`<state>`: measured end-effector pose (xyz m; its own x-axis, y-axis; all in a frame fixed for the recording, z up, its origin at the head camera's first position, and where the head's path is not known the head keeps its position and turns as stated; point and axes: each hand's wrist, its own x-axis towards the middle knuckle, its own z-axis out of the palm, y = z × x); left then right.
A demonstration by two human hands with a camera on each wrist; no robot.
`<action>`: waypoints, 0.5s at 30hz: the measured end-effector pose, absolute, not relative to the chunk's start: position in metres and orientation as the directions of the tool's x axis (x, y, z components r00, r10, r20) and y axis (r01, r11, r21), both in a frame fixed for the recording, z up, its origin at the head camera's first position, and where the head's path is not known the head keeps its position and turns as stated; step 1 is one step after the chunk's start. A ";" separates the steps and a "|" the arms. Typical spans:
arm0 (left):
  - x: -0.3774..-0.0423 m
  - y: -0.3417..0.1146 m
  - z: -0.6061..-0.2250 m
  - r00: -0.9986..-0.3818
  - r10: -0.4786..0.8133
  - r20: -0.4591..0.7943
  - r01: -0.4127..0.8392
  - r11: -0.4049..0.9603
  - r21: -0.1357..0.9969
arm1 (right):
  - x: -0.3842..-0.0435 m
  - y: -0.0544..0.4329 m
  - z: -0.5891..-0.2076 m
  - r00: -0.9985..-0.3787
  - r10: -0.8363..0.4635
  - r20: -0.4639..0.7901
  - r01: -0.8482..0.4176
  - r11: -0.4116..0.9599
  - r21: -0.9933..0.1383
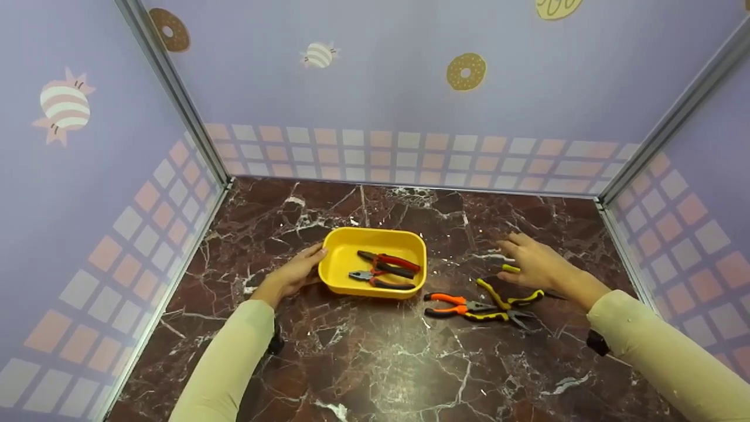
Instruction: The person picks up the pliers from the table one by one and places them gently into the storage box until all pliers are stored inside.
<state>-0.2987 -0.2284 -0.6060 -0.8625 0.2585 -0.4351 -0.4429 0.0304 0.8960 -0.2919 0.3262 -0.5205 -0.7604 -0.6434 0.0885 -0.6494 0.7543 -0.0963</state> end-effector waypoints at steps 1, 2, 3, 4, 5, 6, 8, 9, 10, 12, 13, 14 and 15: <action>-0.299 -0.229 -0.606 -0.862 0.260 -0.435 -0.442 0.031 0.896 | -0.291 0.328 -0.521 -0.761 -0.643 0.086 -0.649 0.755 -0.096; -0.299 -0.229 -0.607 -0.862 0.260 -0.436 -0.443 0.034 0.896 | -0.290 0.330 -0.522 -0.762 -0.643 0.081 -0.648 0.756 -0.094; -0.299 -0.229 -0.608 -0.861 0.261 -0.437 -0.443 0.038 0.896 | -0.289 0.332 -0.522 -0.763 -0.643 0.075 -0.647 0.757 -0.090; -0.299 -0.229 -0.608 -0.860 0.262 -0.438 -0.443 0.043 0.895 | -0.289 0.334 -0.523 -0.764 -0.641 0.069 -0.645 0.759 -0.085; -0.300 -0.230 -0.609 -0.858 0.259 -0.443 -0.447 0.045 0.893 | -0.288 0.336 -0.523 -0.767 -0.639 0.063 -0.642 0.762 -0.083; -0.300 -0.230 -0.609 -0.857 0.258 -0.446 -0.449 0.050 0.892 | -0.287 0.338 -0.523 -0.768 -0.638 0.056 -0.640 0.764 -0.080; -0.300 -0.230 -0.610 -0.856 0.257 -0.447 -0.449 0.056 0.892 | -0.287 0.341 -0.524 -0.774 -0.632 0.043 -0.633 0.770 -0.079; -0.301 -0.230 -0.609 -0.857 0.255 -0.448 -0.450 0.055 0.892 | -0.286 0.342 -0.524 -0.774 -0.632 0.040 -0.633 0.770 -0.077; -0.301 -0.230 -0.609 -0.857 0.254 -0.448 -0.450 0.054 0.892 | -0.286 0.344 -0.524 -0.775 -0.630 0.037 -0.631 0.772 -0.078; -0.300 -0.230 -0.608 -0.858 0.252 -0.448 -0.451 0.050 0.891 | -0.285 0.347 -0.525 -0.777 -0.629 0.032 -0.629 0.773 -0.083; -0.300 -0.229 -0.608 -0.857 0.250 -0.450 -0.454 0.046 0.890 | -0.284 0.348 -0.526 -0.778 -0.628 0.029 -0.628 0.774 -0.083; -0.300 -0.229 -0.607 -0.858 0.250 -0.450 -0.454 0.042 0.890 | -0.283 0.349 -0.526 -0.777 -0.629 0.027 -0.628 0.773 -0.082; -0.299 -0.229 -0.607 -0.857 0.248 -0.451 -0.457 0.038 0.889 | -0.283 0.351 -0.527 -0.777 -0.629 0.024 -0.629 0.774 -0.080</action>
<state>-0.2994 -0.2286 -0.6069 -0.8571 0.2484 -0.4512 -0.4568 0.0383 0.8888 -0.2825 0.3506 -0.5270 -0.7770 -0.6290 0.0243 -0.6287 0.7736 -0.0800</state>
